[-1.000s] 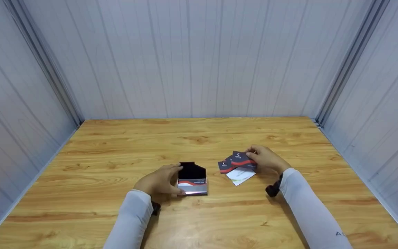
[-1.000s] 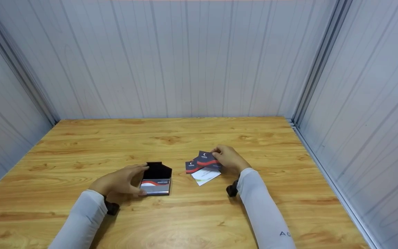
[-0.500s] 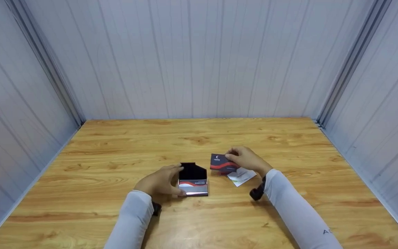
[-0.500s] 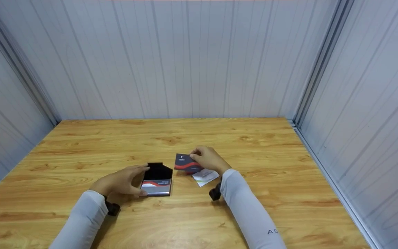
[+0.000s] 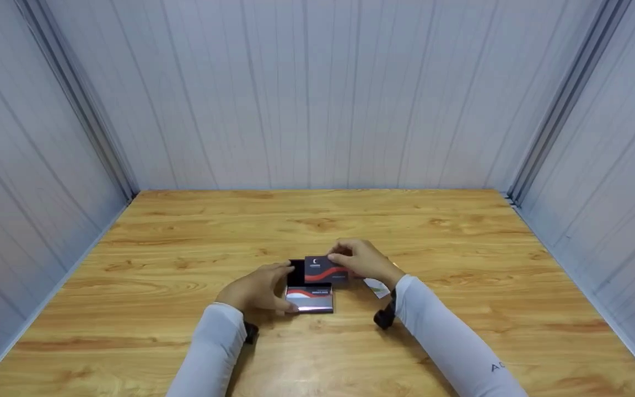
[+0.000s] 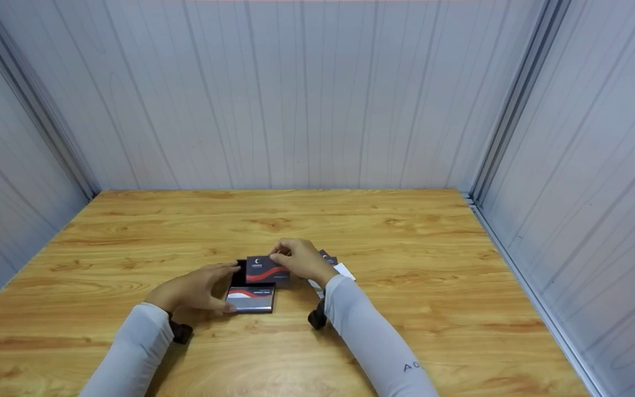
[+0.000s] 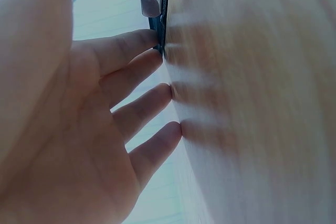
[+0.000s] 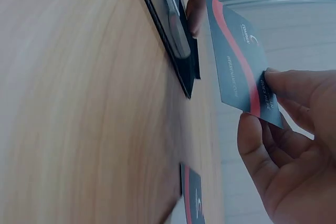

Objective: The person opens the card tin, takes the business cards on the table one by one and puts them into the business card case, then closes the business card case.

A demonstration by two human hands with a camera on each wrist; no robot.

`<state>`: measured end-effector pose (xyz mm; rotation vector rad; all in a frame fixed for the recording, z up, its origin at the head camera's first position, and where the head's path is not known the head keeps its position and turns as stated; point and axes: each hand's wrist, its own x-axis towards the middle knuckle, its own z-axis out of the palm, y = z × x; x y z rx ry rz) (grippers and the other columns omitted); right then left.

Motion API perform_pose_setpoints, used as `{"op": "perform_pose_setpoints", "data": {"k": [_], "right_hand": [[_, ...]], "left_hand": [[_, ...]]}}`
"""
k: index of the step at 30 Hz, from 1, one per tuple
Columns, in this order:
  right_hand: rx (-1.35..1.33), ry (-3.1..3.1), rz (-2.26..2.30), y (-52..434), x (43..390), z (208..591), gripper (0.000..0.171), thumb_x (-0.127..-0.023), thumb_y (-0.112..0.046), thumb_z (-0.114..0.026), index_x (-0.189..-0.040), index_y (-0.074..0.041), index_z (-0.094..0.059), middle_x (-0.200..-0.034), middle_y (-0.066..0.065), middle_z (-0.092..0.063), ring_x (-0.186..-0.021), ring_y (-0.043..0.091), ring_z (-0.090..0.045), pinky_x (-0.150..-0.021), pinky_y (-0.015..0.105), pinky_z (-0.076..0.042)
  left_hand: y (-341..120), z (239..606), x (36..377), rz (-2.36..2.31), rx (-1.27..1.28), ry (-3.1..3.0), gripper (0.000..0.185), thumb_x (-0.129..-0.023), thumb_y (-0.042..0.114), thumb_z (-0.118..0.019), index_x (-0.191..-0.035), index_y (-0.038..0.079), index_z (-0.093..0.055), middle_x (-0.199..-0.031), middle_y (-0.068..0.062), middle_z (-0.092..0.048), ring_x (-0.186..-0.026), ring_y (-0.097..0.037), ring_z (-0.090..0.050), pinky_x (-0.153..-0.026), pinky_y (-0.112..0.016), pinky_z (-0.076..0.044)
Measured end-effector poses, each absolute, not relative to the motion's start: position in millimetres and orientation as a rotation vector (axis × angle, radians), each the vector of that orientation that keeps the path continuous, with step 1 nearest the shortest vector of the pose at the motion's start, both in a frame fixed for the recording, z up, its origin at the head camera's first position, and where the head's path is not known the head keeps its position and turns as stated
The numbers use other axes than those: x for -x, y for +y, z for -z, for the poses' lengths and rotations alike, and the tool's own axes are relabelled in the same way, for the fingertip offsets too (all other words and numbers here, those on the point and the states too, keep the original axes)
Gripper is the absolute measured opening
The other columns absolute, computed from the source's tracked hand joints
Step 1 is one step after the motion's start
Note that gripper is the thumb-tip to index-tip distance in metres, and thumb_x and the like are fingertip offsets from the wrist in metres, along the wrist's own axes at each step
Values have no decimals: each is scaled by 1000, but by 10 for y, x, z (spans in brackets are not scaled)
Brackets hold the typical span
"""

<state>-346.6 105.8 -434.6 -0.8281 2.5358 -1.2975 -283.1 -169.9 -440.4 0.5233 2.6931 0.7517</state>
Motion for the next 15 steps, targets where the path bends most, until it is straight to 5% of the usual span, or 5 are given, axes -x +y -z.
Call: {"op": "perform_pose_setpoints", "data": {"k": [15], "right_hand": [[791, 2519, 1361, 771, 3437, 4464, 15, -100, -26, -64, -106, -14, -72, -97, -1, -66, -91, 16, -61, -81, 34, -53]], "left_hand": [[-1699, 4432, 2889, -844, -654, 2664, 98, -77, 42, -88, -154, 8, -39, -155, -10, -41, -143, -28, -35, -118, -47, -24]]}}
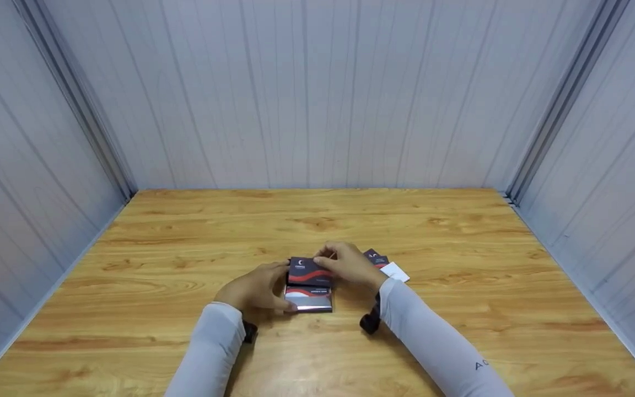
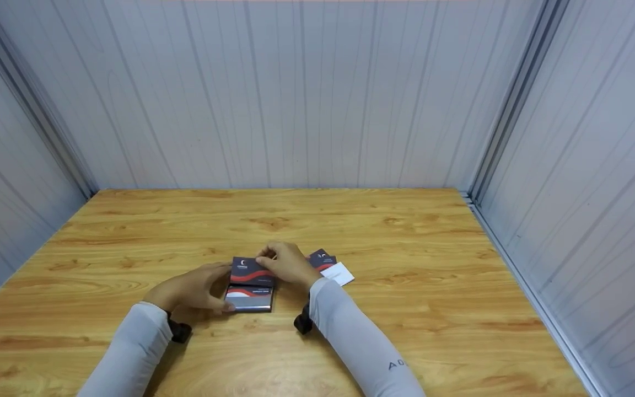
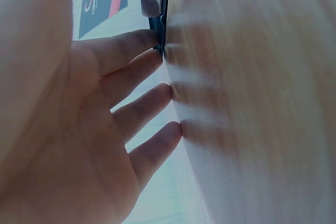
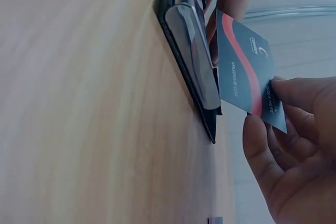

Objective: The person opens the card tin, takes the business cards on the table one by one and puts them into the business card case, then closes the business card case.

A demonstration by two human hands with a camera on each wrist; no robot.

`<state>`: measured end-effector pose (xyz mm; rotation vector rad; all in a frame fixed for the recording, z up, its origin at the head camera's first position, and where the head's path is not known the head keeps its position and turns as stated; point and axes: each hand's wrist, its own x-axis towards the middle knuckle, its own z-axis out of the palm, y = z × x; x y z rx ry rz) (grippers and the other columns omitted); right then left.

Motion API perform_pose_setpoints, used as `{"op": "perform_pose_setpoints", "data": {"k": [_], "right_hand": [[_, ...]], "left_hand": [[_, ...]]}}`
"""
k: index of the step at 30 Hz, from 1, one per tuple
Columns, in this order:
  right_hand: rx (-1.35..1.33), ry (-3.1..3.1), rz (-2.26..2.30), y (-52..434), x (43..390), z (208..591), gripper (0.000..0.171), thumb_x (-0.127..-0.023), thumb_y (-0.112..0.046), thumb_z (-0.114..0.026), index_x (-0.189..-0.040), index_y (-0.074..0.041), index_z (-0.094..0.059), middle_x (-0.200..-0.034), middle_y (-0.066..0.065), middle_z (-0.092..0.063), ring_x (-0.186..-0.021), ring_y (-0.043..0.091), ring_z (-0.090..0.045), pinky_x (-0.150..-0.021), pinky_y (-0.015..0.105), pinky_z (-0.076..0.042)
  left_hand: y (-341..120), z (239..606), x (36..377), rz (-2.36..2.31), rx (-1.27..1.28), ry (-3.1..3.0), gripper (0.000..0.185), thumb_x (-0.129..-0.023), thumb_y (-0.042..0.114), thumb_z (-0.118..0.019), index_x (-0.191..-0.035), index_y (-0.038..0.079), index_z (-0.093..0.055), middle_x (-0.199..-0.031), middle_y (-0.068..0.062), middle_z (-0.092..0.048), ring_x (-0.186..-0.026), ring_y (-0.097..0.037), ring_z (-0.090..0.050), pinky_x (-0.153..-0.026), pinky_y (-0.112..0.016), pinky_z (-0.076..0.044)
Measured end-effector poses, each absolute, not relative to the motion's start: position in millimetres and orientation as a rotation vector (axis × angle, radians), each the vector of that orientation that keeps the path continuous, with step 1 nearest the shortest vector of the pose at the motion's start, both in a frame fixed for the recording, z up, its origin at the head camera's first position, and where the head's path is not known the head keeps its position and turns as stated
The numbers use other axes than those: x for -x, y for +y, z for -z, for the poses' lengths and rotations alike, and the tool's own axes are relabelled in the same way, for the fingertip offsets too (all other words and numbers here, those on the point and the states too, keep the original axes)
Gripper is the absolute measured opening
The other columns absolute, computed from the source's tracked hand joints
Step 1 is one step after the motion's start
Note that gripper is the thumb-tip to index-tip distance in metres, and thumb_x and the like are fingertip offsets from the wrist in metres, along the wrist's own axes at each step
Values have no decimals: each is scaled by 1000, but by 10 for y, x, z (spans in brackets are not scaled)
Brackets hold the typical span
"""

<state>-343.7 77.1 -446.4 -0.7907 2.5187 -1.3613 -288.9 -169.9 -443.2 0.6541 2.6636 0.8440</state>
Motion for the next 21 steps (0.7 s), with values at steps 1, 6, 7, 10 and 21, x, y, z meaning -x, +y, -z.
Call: {"op": "perform_pose_setpoints", "data": {"k": [1, 6, 7, 10, 21], "right_hand": [[795, 2514, 1369, 760, 3440, 4467, 14, -100, -25, -65, -105, -14, -72, -97, -1, -66, -91, 16, -61, -81, 33, -53], [798, 2491, 1380, 730, 3429, 4463, 11, -100, -20, -65, -103, -14, -73, -96, -1, -66, -89, 15, -60, -79, 32, -54], [798, 2492, 1368, 730, 3421, 4463, 10, -100, -20, -65, -104, -14, -73, -96, -1, -66, -89, 15, -60, -78, 32, -54], [824, 2518, 1295, 736, 3404, 4470, 11, -100, -21, -64, -104, -15, -73, -95, -3, -66, -88, 13, -60, -78, 31, -53], [906, 2451, 1161, 751, 3346, 4496, 11, -101, -22, -63, -104, -17, -72, -93, -8, -66, -85, 8, -59, -78, 28, -49]], "left_hand": [[-1699, 4431, 2892, -850, -656, 2662, 97, -77, 42, -88, -154, 9, -40, -154, -9, -43, -142, -28, -36, -118, -47, -24], [-1696, 4420, 2887, -849, -648, 2663, 96, -76, 41, -89, -154, 10, -41, -152, -7, -45, -141, -27, -37, -118, -48, -25], [-1696, 4418, 2885, -839, -643, 2666, 97, -76, 42, -88, -154, 10, -40, -153, -8, -44, -142, -27, -37, -118, -47, -25], [-1693, 4401, 2870, -808, -607, 2678, 101, -77, 44, -88, -155, 6, -37, -155, -11, -40, -143, -29, -34, -117, -47, -26], [-1690, 4392, 2839, -697, -510, 2704, 105, -77, 54, -84, -157, 10, -34, -161, -13, -30, -147, -32, -27, -117, -48, -26]]}}
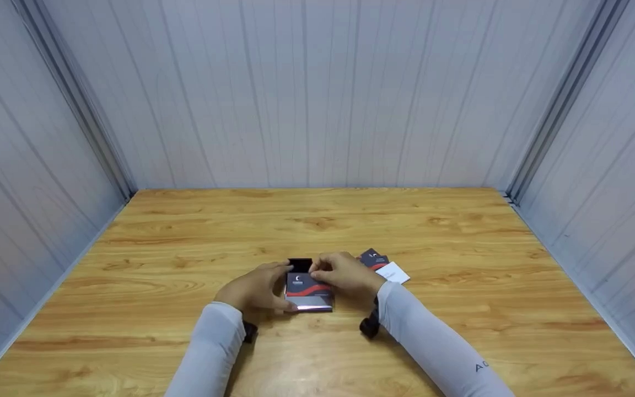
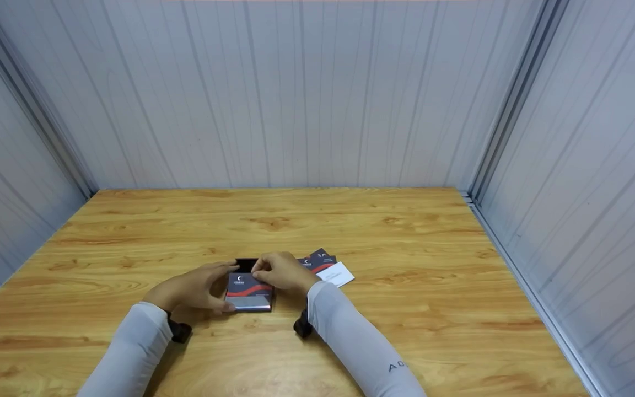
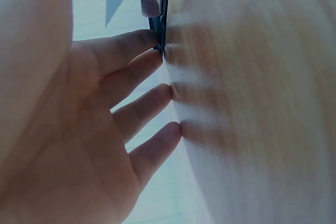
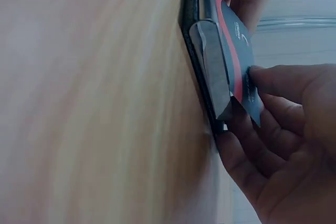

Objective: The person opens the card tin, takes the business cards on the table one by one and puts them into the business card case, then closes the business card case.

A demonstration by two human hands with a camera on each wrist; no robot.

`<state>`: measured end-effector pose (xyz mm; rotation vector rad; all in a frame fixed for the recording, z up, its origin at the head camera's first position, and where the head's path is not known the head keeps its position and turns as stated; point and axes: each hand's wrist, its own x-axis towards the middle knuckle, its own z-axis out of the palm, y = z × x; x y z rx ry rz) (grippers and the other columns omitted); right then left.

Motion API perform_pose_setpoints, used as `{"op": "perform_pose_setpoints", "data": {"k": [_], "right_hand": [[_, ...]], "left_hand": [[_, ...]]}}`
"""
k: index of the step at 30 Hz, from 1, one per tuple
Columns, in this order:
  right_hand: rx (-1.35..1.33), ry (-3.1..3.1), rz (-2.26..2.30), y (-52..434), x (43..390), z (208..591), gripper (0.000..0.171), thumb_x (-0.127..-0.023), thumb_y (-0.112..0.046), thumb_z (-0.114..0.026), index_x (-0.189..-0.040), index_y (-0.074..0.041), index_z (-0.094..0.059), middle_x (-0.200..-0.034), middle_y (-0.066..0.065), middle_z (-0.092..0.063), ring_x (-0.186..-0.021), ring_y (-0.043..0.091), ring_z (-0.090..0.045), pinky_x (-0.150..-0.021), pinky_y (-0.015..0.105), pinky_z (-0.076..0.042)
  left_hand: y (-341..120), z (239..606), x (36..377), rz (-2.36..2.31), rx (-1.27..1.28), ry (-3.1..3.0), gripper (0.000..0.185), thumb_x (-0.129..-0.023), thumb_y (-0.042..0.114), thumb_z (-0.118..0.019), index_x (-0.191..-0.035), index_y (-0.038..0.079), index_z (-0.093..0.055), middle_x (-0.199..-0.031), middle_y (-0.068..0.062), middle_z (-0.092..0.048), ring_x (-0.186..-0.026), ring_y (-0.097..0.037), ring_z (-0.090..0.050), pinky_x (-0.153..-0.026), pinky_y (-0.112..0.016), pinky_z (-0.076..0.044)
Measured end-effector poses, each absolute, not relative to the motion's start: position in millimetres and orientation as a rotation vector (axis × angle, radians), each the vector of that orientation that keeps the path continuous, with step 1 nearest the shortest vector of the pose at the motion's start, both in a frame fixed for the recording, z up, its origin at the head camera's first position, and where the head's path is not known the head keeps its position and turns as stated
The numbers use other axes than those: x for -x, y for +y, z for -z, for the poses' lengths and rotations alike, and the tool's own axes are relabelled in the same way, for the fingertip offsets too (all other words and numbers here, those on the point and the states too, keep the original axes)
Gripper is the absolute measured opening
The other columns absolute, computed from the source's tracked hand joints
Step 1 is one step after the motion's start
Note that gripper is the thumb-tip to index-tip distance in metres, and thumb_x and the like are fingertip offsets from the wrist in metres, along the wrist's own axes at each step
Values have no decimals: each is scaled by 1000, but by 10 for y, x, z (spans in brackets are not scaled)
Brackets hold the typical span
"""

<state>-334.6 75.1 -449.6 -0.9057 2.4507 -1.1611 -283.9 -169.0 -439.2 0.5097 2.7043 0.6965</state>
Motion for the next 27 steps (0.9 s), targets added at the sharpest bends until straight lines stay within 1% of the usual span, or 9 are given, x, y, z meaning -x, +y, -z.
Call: {"op": "perform_pose_setpoints", "data": {"k": [2, 5, 8, 17, 24, 27], "right_hand": [[926, 2428, 1148, 747, 3336, 4498, 10, -101, -21, -63, -102, -16, -72, -90, -8, -66, -81, 8, -58, -73, 26, -50], [955, 2398, 1133, 739, 3328, 4495, 10, -101, -19, -64, -100, -14, -72, -87, -8, -64, -74, 8, -57, -68, 25, -49], [965, 2384, 1109, 736, 3319, 4485, 10, -100, -19, -64, -99, -13, -72, -84, -8, -64, -72, 7, -57, -66, 24, -49], [1071, 2389, 974, 743, 3308, 4469, 8, -100, -15, -63, -100, -13, -71, -88, -9, -65, -82, 6, -59, -79, 27, -50], [1085, 2366, 970, 746, 3305, 4479, 7, -99, -13, -62, -100, -11, -69, -85, -7, -67, -79, 5, -62, -81, 28, -50], [1105, 2382, 939, 746, 3302, 4472, 7, -99, -12, -63, -101, -10, -69, -87, -7, -67, -80, 5, -62, -81, 28, -50]], "left_hand": [[-1692, 4393, 2838, -695, -513, 2704, 104, -76, 54, -84, -157, 12, -34, -161, -13, -29, -147, -31, -26, -117, -49, -26], [-1693, 4389, 2831, -705, -515, 2703, 103, -77, 53, -84, -157, 11, -35, -161, -13, -29, -147, -32, -26, -117, -49, -25], [-1695, 4388, 2828, -703, -517, 2704, 103, -77, 53, -84, -157, 10, -35, -161, -13, -29, -147, -32, -26, -118, -49, -25], [-1692, 4383, 2821, -715, -508, 2704, 103, -77, 53, -84, -157, 11, -34, -162, -12, -28, -147, -32, -25, -118, -50, -25], [-1688, 4387, 2801, -720, -506, 2698, 103, -78, 53, -83, -157, 11, -34, -162, -11, -28, -148, -31, -24, -117, -49, -26], [-1692, 4392, 2802, -724, -510, 2698, 103, -78, 53, -83, -157, 11, -34, -162, -12, -28, -148, -31, -25, -117, -49, -26]]}}
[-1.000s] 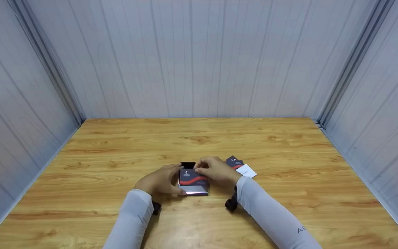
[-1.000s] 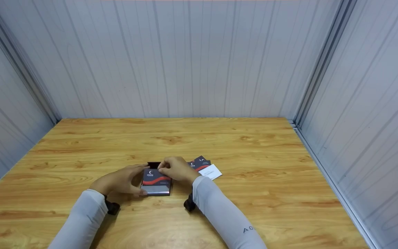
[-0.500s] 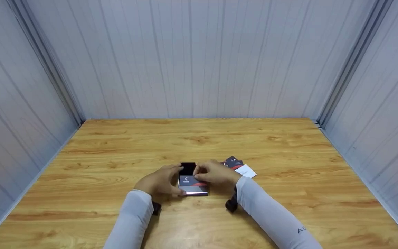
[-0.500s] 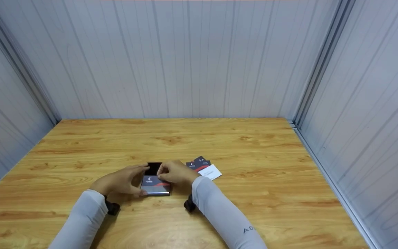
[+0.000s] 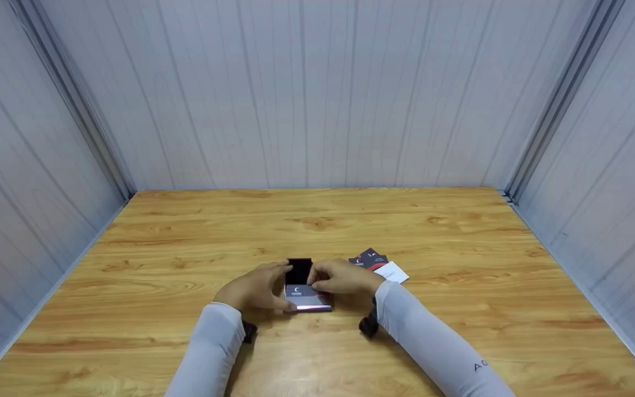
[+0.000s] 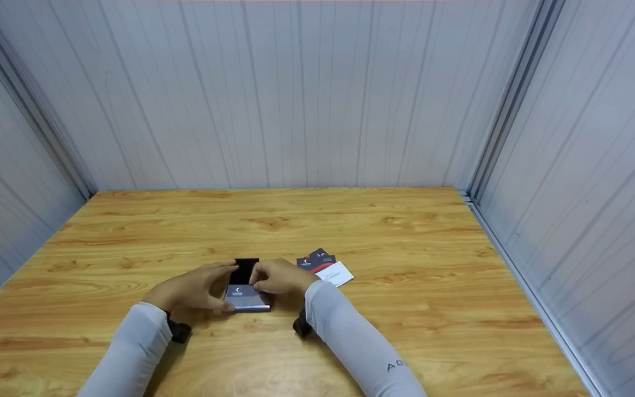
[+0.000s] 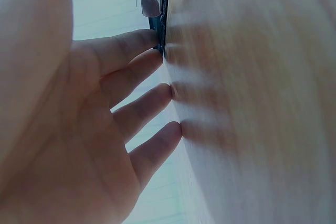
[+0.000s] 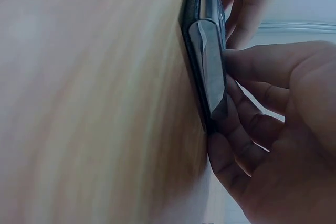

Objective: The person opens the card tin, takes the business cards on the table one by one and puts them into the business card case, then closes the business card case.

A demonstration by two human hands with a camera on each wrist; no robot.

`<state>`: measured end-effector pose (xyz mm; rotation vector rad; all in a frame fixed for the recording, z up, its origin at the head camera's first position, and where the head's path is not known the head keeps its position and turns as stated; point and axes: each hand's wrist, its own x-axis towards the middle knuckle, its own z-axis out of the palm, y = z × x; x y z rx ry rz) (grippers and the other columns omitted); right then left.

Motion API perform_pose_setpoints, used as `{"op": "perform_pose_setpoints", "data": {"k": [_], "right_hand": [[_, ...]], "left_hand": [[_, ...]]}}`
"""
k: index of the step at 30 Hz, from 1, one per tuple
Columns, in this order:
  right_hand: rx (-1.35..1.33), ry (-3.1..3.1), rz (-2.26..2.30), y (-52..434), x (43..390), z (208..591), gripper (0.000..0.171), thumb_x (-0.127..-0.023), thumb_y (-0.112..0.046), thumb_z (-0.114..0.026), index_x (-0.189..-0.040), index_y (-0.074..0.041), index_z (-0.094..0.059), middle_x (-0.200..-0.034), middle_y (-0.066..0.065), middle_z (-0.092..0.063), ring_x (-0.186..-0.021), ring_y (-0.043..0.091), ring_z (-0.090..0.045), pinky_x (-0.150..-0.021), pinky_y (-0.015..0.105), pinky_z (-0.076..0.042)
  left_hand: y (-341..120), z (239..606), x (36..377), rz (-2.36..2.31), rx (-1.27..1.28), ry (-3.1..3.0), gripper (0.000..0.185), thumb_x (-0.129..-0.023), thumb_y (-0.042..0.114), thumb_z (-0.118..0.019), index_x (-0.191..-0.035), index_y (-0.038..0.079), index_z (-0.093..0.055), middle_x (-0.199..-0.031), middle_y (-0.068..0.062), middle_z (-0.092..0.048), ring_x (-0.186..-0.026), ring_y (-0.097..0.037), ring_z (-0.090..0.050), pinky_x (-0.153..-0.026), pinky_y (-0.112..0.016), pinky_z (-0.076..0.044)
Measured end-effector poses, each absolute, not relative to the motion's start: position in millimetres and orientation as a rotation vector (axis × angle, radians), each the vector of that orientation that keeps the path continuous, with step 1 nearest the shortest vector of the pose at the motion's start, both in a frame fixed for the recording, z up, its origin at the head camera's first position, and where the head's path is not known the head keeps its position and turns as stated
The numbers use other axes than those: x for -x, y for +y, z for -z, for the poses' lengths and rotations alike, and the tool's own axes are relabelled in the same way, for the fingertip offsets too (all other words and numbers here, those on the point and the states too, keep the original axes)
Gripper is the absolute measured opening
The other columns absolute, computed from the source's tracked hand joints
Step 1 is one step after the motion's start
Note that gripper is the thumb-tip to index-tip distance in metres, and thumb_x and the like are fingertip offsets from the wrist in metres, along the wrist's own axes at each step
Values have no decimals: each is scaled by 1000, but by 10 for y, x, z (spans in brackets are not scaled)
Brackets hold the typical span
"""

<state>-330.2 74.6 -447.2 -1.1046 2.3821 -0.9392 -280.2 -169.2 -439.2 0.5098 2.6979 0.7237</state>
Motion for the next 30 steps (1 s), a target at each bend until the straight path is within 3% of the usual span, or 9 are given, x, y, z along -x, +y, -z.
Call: {"op": "perform_pose_setpoints", "data": {"k": [16, 30], "right_hand": [[1159, 2416, 889, 713, 3289, 4465, 15, -96, -3, -65, -108, -8, -73, -90, -3, -66, -83, 7, -58, -77, 26, -50], [1189, 2409, 891, 898, 3276, 4384, 20, -101, -14, -61, -117, -10, -70, -113, -2, -68, -106, 14, -61, -94, 36, -50]], "left_hand": [[-1703, 4376, 2806, -744, -543, 2704, 103, -77, 49, -85, -156, 7, -35, -160, -15, -29, -147, -32, -27, -118, -48, -25], [-1698, 4384, 2822, -707, -515, 2706, 105, -76, 56, -84, -157, 12, -35, -161, -12, -29, -147, -32, -25, -117, -50, -26]]}}
